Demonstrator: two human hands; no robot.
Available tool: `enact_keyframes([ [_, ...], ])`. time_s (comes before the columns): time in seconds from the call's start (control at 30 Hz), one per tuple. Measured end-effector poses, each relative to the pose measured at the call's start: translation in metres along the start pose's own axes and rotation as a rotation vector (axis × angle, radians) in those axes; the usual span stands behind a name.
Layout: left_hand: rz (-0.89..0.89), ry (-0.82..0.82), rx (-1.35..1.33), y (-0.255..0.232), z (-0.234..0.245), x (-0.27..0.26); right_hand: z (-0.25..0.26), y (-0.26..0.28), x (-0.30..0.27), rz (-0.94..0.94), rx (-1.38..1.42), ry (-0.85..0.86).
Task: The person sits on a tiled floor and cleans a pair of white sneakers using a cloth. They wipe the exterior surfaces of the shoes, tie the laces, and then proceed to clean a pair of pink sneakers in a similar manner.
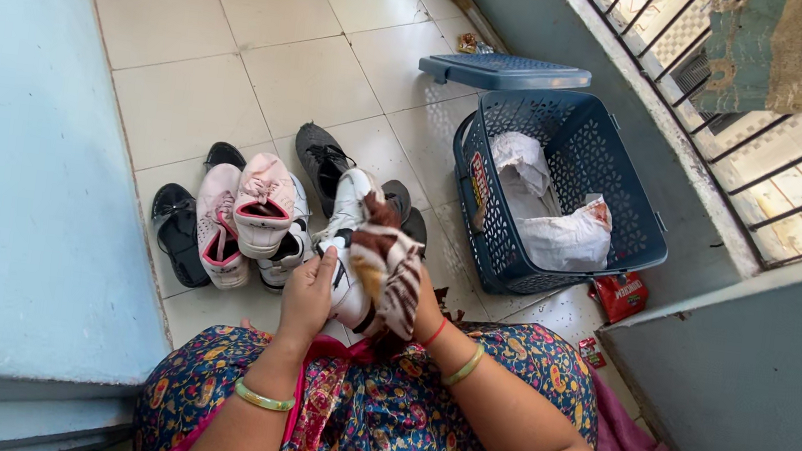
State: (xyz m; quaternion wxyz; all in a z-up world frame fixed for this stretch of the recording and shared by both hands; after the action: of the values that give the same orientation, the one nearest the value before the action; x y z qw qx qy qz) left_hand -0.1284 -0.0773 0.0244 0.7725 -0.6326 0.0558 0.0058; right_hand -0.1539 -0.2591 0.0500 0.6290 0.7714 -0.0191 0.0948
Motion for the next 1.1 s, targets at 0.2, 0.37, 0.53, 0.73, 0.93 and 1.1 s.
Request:
enact_keyframes([
  [0.2,-0.021,-0.129,0.112,-0.011,0.010,0.000,-0.039,0.029,-0.028,0.168,-0.590,0.041],
  [0.37,-0.070,0.027,0.306,-0.039,-0.005,-0.025,0.008,-0.054,-0.019,-0.322,0.292,-0.518],
  [0.53,-0.278,0.178,0.134,-0.071,-0.008,-0.040,0.065,-0.096,-0.001,-0.198,0.777,-0.414],
  [0.73,-0.765,0.315,0.404,-0.078,-0.008,-0.050,0.048,-0.058,0.012,-0.127,0.747,-0.048],
  [0.93,-0.009,0.424,0.331,-0.029,-0.009,-0.026,0.030,-0.047,0.013,-0.017,0.744,-0.180],
  [1.1,0.495,0.484,-0.762,-0.014,-0.021,-0.022,0.037,-0.057,0.018,-0.003,0.812,-0.176],
])
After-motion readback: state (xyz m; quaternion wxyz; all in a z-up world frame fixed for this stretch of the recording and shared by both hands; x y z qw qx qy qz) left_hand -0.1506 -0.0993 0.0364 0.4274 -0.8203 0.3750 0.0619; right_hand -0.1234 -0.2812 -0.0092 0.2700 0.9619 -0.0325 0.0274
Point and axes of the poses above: each hand's wrist, its own x-axis towards the middle knuckle, its own z-axis out of the back of the hand, y = z × x, the point moved 2 cm from there along x, towards the middle knuckle, and after that the axes turned 1 degree about -y, right-handed, at the moved point
